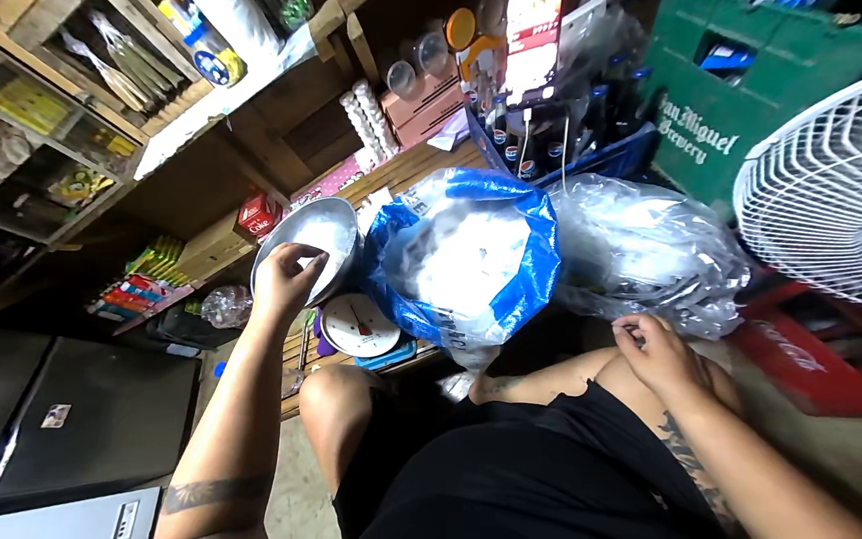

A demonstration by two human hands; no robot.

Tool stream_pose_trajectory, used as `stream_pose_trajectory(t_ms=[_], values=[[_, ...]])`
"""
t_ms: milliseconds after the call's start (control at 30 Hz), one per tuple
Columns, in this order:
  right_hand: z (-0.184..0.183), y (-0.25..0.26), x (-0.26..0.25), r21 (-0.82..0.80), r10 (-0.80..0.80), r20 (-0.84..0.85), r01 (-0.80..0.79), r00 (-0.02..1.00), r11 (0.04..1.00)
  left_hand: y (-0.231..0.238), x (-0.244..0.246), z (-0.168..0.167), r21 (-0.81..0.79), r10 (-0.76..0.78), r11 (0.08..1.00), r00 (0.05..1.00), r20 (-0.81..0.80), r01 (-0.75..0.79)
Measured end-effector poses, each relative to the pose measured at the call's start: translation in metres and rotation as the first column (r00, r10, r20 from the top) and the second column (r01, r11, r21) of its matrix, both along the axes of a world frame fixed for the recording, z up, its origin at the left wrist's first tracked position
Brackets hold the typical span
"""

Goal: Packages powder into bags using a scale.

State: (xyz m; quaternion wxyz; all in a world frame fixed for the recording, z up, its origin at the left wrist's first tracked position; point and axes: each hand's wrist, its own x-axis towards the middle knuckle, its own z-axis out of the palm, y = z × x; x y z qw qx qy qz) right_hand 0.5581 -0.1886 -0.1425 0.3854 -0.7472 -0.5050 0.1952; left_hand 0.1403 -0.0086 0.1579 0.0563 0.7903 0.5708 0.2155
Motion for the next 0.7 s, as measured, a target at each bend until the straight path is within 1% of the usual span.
stream_pose_trajectory(t_ms=[67, 100, 167, 233, 333, 433, 567, 633, 700], values=[[0.002, 0.000, 0.000, -0.015, 0.001, -0.004, -0.001, 1.000, 1.000, -0.001, 0.000, 0.002, -0.045, 0.052, 0.998, 0.997, 0.048, -0.049], [0.002, 0.000, 0.000, -0.015, 0.002, -0.006, -0.002, 1.000, 1.000, -0.001, -0.001, 0.002, -0.026, 0.052, 0.998, 0.998, 0.043, -0.051], [0.002, 0.000, 0.000, -0.015, 0.005, -0.003, -0.005, 1.000, 1.000, 0.000, -0.002, 0.002, 0.043, 0.034, 0.998, 0.999, 0.003, -0.034], [0.003, -0.001, 0.000, -0.015, 0.005, 0.001, -0.005, 1.000, 1.000, 0.000, 0.000, 0.002, 0.095, 0.009, 0.995, 1.000, -0.003, -0.009], [0.003, 0.000, 0.000, -0.020, 0.005, -0.006, -0.005, 1.000, 1.000, 0.002, 0.003, 0.008, 0.106, -0.046, 0.993, 0.998, -0.040, 0.050], [0.001, 0.001, 0.000, -0.022, 0.003, -0.027, -0.004, 1.000, 1.000, 0.009, 0.008, 0.012, -0.001, -0.092, 0.996, 0.980, -0.175, 0.094], [0.002, 0.001, 0.000, -0.022, 0.003, -0.029, -0.003, 1.000, 1.000, 0.015, 0.029, 0.009, -0.137, -0.085, 0.990, 0.906, -0.414, 0.030], [0.003, 0.001, 0.000, -0.023, 0.007, -0.027, -0.008, 1.000, 1.000, 0.018, 0.036, 0.009, -0.176, -0.087, 0.984, 0.878, -0.471, 0.003], [0.004, 0.001, 0.000, -0.024, 0.004, -0.032, -0.005, 0.999, 1.000, 0.022, 0.038, 0.011, -0.188, -0.111, 0.982, 0.873, -0.474, 0.023]])
